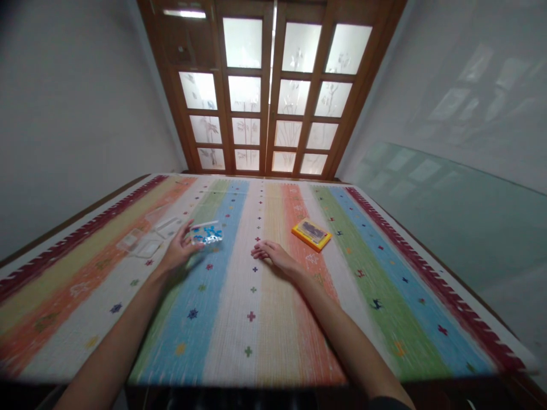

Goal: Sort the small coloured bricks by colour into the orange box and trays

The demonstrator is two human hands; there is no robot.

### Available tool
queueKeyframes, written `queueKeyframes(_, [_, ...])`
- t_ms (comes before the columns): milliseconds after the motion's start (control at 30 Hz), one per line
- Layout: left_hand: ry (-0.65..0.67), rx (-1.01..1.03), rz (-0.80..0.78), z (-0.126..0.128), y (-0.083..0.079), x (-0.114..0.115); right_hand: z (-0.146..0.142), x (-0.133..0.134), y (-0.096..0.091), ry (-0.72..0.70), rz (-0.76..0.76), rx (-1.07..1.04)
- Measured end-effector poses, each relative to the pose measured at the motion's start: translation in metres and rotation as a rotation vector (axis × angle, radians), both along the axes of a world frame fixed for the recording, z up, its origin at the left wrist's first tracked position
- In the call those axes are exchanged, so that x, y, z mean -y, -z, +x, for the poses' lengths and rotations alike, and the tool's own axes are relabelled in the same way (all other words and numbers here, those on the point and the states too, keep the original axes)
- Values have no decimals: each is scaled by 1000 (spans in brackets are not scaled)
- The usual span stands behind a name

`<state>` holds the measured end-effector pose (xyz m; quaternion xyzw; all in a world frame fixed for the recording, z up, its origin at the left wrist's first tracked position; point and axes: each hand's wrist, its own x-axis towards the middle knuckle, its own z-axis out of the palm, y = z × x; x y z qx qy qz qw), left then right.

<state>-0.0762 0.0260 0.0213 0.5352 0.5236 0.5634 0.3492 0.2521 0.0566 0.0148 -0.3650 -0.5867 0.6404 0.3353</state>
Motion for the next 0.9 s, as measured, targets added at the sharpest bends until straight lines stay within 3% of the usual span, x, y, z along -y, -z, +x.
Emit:
queueKeyframes(200, [-291,-236,122,-45,3,-4,1,0,1,-49,121,74])
queueKeyframes(367, [-412,-523,229,-56,7,-3,2,1,3,-41,174,119])
queueKeyframes(700, [-322,-836,358,-56,7,0,5,4,1,-42,162,117])
queueKeyframes(900, [-229,-907,373,-62,5,4,4,6,-2,-24,147,132])
